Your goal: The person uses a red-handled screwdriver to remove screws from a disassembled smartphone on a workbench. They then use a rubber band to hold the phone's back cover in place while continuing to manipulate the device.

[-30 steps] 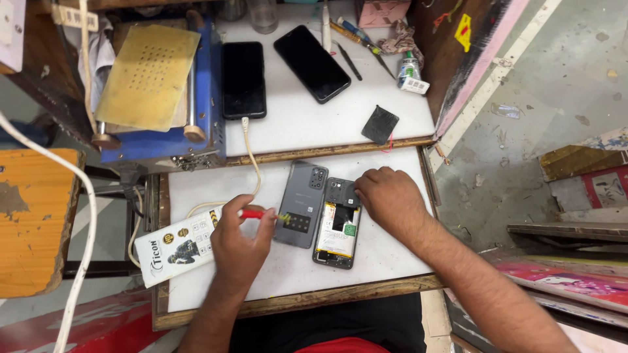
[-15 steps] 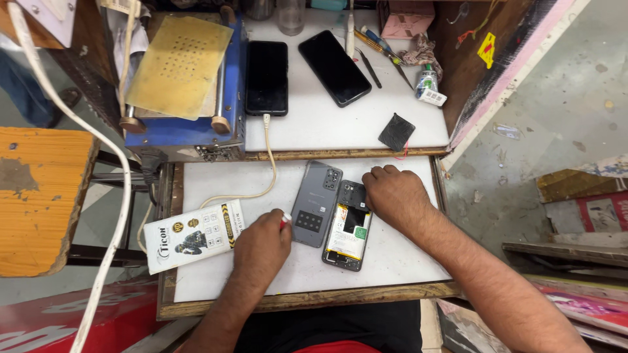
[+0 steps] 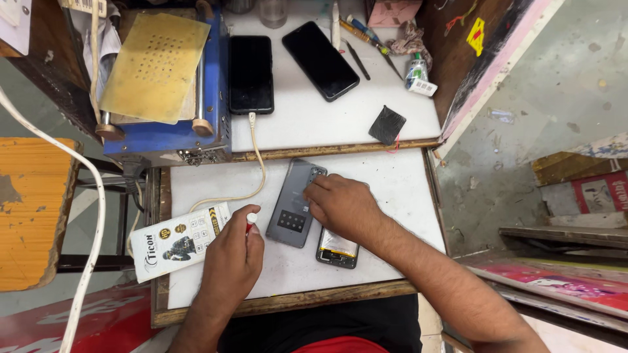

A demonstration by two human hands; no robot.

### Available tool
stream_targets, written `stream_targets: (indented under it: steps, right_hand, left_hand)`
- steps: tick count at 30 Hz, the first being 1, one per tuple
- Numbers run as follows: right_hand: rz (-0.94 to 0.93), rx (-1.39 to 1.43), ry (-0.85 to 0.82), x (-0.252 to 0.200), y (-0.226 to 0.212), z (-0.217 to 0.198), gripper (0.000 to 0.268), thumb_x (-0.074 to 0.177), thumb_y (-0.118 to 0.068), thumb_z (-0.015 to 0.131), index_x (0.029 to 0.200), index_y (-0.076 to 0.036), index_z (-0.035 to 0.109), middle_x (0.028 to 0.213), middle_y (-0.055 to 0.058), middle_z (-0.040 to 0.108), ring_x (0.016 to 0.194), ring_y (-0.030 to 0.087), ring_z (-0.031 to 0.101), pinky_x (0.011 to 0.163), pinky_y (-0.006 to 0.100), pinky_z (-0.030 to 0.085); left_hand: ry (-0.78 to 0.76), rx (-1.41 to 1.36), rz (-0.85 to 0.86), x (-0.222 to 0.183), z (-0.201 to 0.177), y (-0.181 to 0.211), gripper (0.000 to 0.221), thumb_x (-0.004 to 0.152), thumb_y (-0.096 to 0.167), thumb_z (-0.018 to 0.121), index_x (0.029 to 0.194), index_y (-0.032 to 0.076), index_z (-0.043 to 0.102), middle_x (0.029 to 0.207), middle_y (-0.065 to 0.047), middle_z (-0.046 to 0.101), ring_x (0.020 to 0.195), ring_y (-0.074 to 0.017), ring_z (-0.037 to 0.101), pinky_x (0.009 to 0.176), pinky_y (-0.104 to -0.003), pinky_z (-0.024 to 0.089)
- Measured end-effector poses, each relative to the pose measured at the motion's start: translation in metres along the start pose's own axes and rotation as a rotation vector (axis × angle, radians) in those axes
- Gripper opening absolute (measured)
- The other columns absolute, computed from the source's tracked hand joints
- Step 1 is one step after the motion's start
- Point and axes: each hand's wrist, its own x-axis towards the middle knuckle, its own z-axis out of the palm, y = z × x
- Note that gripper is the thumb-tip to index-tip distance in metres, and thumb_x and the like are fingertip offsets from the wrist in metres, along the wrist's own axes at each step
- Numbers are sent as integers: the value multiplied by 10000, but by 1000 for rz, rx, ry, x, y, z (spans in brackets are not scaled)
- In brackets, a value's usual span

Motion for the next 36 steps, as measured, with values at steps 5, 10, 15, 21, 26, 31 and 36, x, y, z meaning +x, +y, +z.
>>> stream_targets:
  steps: [5,10,15,21,26,31,36]
  right_hand:
    - [24,163,158,-18,12,-12,189,857,-67,657,1027,-99,732,1043,54,749,983,273,701,862,404,574]
    - [225,232,347,-68,26,-12,261,892,-42,686,1146,-96,707,1175,93,732,1131,312,680,969,405,559]
    - [247,249,246,-113,4,7,622,734,-259,861,1277,-79,618,1438,184,544,1340,406,501,1082,516,429]
    - [168,76,118,-121,6,11,772,622,-496,905,1280,-184,648,1485,145,482,1410,429,372,1143,621,304]
    - [166,26,65,-123,4,17,718,684,-512,881,1294,-209,657,1487,107,491,1419,410,370,1150,664,263]
    - [167,19,59,-123,4,17,691,713,-509,861,1296,-199,659,1493,100,495,1423,377,382,1158,653,259]
    - [129,63,90,-125,5,17,647,733,-501,849,1278,-199,673,1499,97,507,1445,360,384,1174,630,272]
  left_hand:
    - [54,-198,148,-21,5,-13,226,1052,73,534,1258,45,445,1034,-163,749,894,-259,758,780,-385,597]
    - [56,-432,212,-15,39,-18,449,1042,34,595,1398,37,321,1058,-146,743,889,-226,781,781,-327,655]
    - [21,-380,350,1,56,4,479,1000,-20,612,1420,33,386,1082,-156,738,914,-255,781,765,-342,643]
    - [32,-277,502,-1,69,15,522,936,19,747,1358,50,441,1016,-141,742,898,-273,787,743,-354,642]
    - [57,-215,503,-14,68,7,509,939,25,760,1339,48,447,974,-112,746,885,-252,786,746,-346,635]
    - [80,-205,511,-15,71,8,532,933,32,775,1353,43,448,973,-115,742,864,-246,778,727,-346,631]
    - [108,-163,519,14,86,32,517,925,85,801,1338,68,489,976,-121,742,846,-254,771,705,-361,617]
